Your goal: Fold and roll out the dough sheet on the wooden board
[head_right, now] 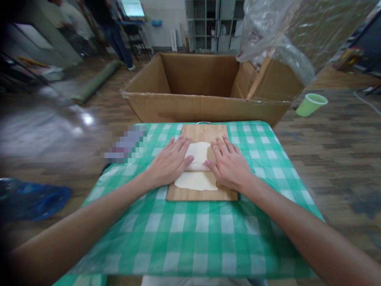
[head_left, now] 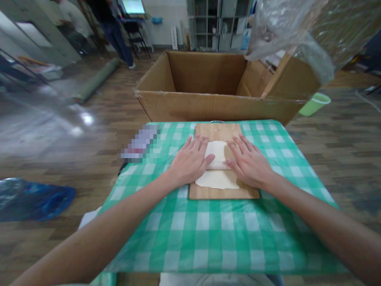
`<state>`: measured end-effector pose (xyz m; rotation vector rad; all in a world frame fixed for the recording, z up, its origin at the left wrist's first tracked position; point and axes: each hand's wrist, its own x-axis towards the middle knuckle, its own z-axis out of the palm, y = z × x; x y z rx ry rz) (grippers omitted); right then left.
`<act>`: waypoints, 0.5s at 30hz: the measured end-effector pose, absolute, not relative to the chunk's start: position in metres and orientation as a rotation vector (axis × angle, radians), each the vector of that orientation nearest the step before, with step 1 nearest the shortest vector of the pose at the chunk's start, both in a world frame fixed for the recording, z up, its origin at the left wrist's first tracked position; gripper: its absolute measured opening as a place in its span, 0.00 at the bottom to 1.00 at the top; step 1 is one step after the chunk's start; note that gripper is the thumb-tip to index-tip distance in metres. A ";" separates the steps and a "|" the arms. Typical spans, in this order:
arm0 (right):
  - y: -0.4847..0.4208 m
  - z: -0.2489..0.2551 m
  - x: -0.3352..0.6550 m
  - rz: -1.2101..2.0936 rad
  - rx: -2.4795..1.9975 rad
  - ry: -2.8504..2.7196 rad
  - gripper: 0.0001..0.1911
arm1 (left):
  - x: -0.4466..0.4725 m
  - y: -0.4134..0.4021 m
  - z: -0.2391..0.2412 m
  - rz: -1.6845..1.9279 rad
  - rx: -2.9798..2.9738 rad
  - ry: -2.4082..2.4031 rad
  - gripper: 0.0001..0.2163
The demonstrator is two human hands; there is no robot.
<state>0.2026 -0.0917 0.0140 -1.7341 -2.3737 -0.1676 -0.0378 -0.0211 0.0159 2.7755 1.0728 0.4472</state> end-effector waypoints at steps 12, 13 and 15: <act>-0.157 0.009 0.189 -0.078 -1.603 -2.439 0.44 | -0.059 -0.087 0.024 0.338 2.689 0.941 0.33; -0.162 0.008 0.188 -0.067 -1.598 -2.433 0.45 | -0.061 -0.092 0.024 0.329 2.681 0.929 0.33; -0.171 0.008 0.186 -0.051 -1.597 -2.419 0.45 | -0.064 -0.099 0.025 0.325 2.656 0.906 0.34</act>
